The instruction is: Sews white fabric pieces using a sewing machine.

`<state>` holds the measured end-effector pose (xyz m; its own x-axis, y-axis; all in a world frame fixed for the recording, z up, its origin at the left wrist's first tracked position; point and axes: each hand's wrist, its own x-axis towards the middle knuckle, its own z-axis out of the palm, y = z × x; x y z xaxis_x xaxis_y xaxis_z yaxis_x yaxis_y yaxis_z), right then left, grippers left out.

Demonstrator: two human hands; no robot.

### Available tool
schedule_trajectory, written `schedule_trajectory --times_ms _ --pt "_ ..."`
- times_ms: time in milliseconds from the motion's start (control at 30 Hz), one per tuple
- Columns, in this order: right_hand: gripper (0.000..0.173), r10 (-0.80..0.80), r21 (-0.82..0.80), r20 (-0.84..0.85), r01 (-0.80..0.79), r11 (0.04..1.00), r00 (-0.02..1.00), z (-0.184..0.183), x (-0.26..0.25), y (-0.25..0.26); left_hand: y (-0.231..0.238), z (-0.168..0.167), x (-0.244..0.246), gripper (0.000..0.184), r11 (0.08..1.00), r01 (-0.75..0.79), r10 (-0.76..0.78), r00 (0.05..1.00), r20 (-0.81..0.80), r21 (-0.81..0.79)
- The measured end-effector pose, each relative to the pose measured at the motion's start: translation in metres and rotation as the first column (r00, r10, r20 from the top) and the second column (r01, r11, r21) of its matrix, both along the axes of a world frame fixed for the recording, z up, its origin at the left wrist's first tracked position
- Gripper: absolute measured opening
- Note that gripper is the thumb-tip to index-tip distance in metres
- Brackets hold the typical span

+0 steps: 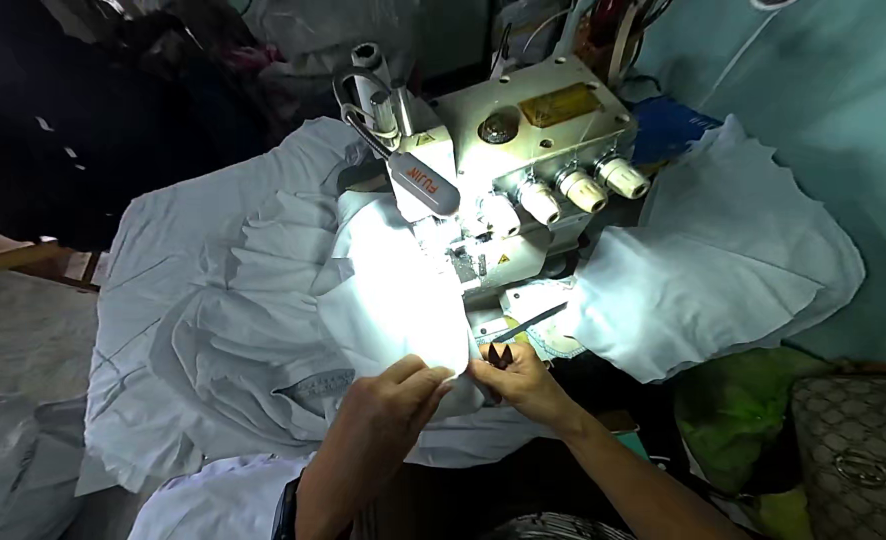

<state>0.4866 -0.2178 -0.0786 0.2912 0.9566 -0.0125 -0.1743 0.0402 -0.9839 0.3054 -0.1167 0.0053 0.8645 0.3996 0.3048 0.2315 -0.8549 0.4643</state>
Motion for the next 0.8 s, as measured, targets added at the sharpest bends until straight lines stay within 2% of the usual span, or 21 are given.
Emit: schedule_trajectory --times_ms 267,400,500,600,800 --pt "0.025 -0.173 0.009 -0.021 0.173 0.985 0.985 0.015 -0.005 0.043 0.016 0.01 0.044 0.023 0.961 -0.176 0.196 0.978 -0.075 0.213" --pt "0.022 -0.263 0.013 -0.06 0.264 0.965 0.963 0.016 -0.01 0.048 0.009 0.008 0.058 0.017 0.932 -0.247 0.276 0.958 -0.08 0.264" --pt "0.018 -0.25 0.058 0.038 0.247 0.967 0.968 0.016 -0.008 0.043 -0.014 0.016 0.053 0.013 0.908 -0.3 0.345 0.932 -0.115 0.291" --pt "0.023 -0.237 0.067 0.103 0.231 0.971 0.966 0.015 -0.007 0.038 -0.037 0.025 0.046 0.012 0.875 -0.329 0.397 0.908 -0.135 0.356" --pt "0.025 -0.264 0.081 0.094 0.257 0.963 0.96 0.014 -0.008 0.04 -0.033 0.016 0.054 0.014 0.866 -0.345 0.417 0.897 -0.144 0.363"
